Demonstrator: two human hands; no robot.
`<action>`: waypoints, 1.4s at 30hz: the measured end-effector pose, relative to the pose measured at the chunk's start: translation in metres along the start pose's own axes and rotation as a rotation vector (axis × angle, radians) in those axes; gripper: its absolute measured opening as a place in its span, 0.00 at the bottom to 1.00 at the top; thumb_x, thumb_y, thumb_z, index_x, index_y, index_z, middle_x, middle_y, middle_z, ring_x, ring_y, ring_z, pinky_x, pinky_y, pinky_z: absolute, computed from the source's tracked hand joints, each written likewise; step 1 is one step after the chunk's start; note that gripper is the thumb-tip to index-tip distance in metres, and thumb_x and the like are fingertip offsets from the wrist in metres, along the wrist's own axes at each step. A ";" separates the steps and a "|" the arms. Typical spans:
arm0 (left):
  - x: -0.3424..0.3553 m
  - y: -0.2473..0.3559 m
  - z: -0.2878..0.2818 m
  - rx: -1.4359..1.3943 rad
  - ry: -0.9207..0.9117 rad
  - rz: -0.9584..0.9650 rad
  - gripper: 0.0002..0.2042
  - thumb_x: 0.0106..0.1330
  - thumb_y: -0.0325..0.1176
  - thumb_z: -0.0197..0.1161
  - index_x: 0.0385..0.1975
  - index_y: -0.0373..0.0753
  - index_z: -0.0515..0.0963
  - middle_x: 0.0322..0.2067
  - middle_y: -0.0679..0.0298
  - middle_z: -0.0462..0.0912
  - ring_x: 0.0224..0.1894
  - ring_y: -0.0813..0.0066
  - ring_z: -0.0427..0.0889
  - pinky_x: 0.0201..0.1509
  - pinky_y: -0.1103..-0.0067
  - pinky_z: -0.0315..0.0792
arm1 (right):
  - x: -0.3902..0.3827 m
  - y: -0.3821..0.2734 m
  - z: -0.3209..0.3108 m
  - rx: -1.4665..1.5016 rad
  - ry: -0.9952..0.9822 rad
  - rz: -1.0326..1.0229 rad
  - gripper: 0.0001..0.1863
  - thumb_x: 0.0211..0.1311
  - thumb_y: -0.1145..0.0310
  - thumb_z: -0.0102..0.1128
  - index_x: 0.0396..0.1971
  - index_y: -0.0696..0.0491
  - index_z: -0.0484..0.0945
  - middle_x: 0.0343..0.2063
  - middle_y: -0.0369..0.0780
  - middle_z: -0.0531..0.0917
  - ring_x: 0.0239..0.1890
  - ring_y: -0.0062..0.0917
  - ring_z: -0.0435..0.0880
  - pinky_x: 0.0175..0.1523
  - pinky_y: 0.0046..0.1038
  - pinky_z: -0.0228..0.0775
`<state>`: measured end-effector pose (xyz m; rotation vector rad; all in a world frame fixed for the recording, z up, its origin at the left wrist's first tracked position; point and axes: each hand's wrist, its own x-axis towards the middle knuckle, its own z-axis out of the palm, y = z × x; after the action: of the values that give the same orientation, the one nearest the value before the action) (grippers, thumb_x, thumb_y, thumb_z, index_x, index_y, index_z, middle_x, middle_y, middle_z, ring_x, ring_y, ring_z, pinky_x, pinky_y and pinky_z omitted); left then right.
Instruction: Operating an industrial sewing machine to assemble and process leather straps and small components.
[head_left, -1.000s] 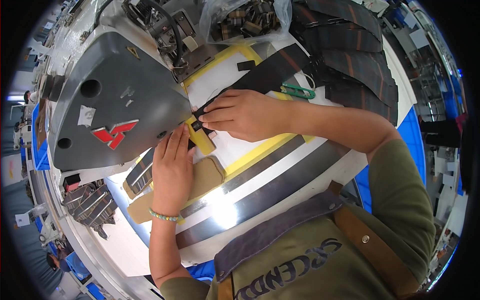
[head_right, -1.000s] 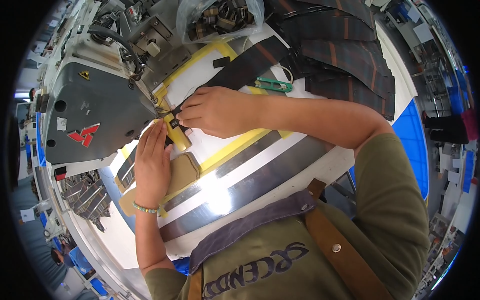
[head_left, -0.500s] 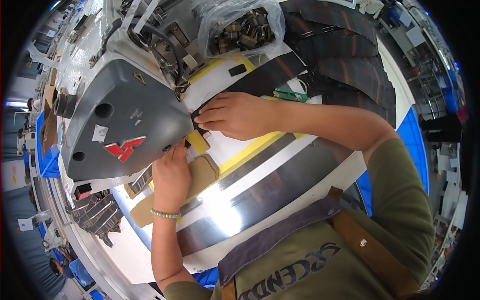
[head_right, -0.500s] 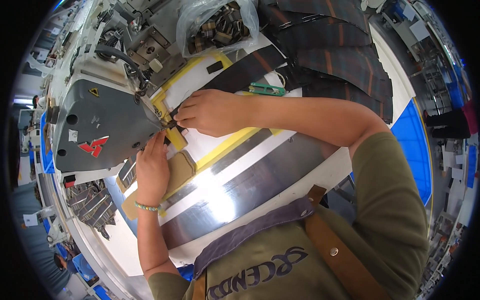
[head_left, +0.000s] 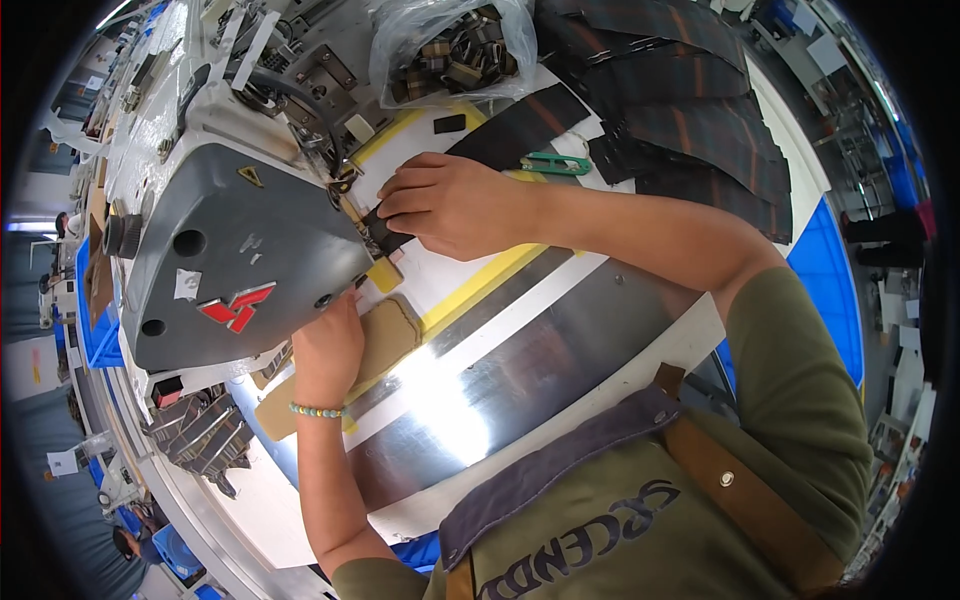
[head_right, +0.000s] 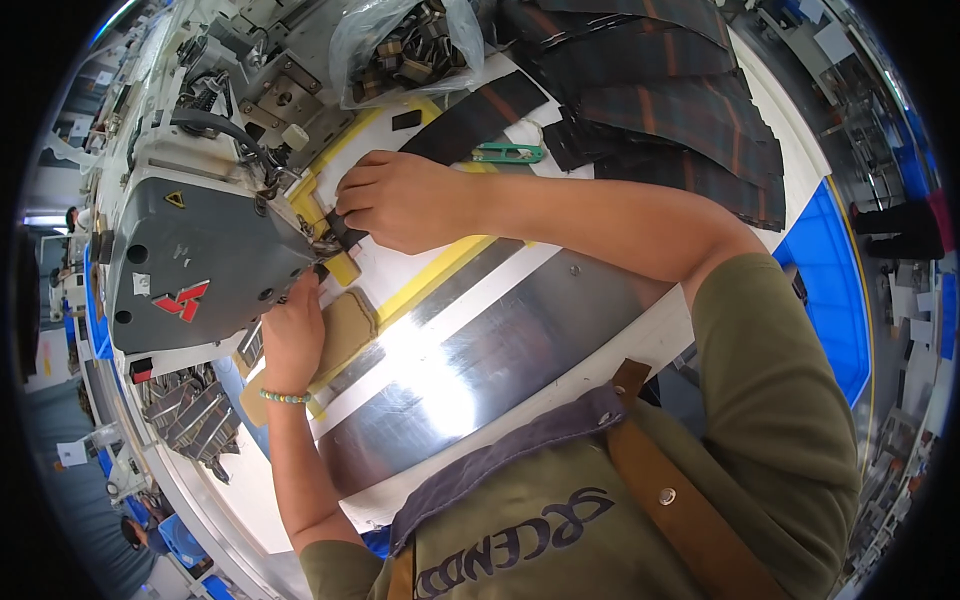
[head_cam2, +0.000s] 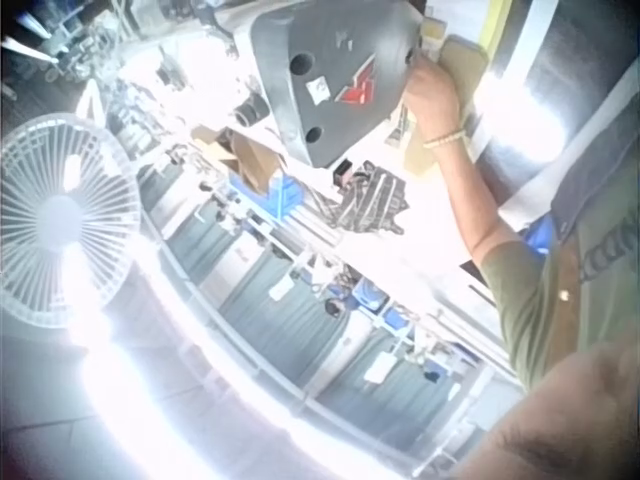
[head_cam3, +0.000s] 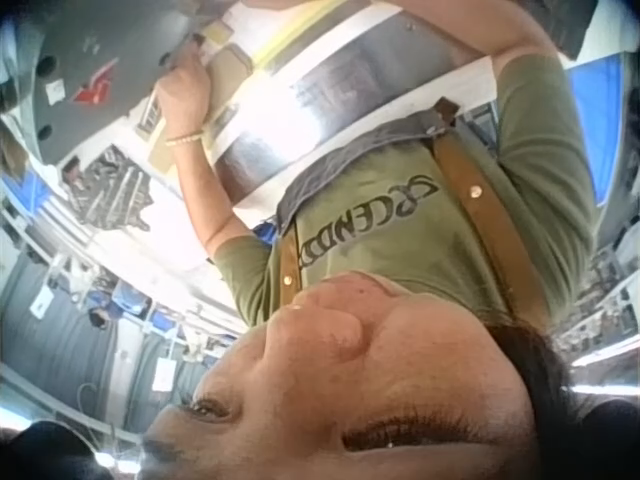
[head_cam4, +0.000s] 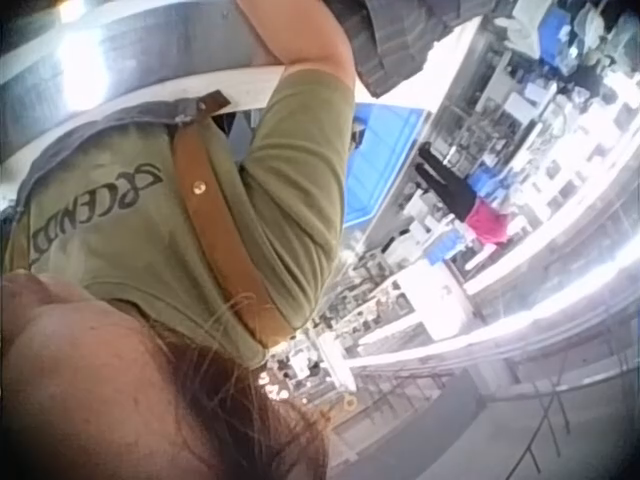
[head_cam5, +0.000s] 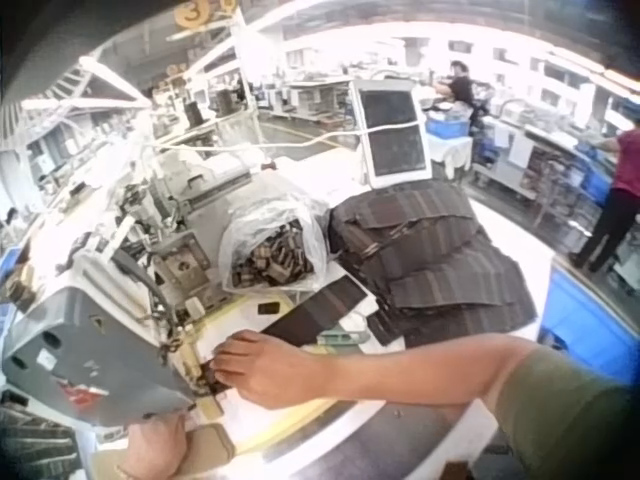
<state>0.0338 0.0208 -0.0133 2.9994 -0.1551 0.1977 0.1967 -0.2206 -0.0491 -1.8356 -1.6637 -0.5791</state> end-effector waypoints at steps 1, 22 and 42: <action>0.001 0.000 0.000 0.005 0.011 0.039 0.06 0.71 0.25 0.63 0.40 0.31 0.85 0.38 0.48 0.86 0.41 0.44 0.85 0.47 0.57 0.78 | 0.000 0.000 0.000 0.000 0.028 -0.007 0.15 0.55 0.74 0.69 0.44 0.53 0.89 0.50 0.36 0.88 0.57 0.32 0.85 0.63 0.37 0.79; -0.014 0.009 -0.002 -0.109 0.035 0.065 0.22 0.73 0.21 0.57 0.67 0.34 0.79 0.63 0.50 0.85 0.56 0.48 0.84 0.62 0.63 0.75 | -0.003 -0.032 -0.008 -0.191 -0.171 0.109 0.20 0.65 0.55 0.70 0.55 0.44 0.89 0.50 0.32 0.83 0.58 0.26 0.77 0.66 0.37 0.67; -0.035 0.049 -0.096 -0.489 0.011 0.341 0.14 0.70 0.27 0.67 0.53 0.31 0.86 0.46 0.54 0.91 0.53 0.49 0.88 0.59 0.62 0.82 | -0.002 -0.021 -0.011 0.041 -0.132 0.146 0.13 0.64 0.66 0.68 0.47 0.42 0.94 0.49 0.36 0.84 0.53 0.31 0.82 0.56 0.37 0.73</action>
<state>-0.0181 -0.0107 0.0818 2.4677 -0.6174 0.1775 0.1760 -0.2288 -0.0394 -1.9821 -1.5952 -0.3658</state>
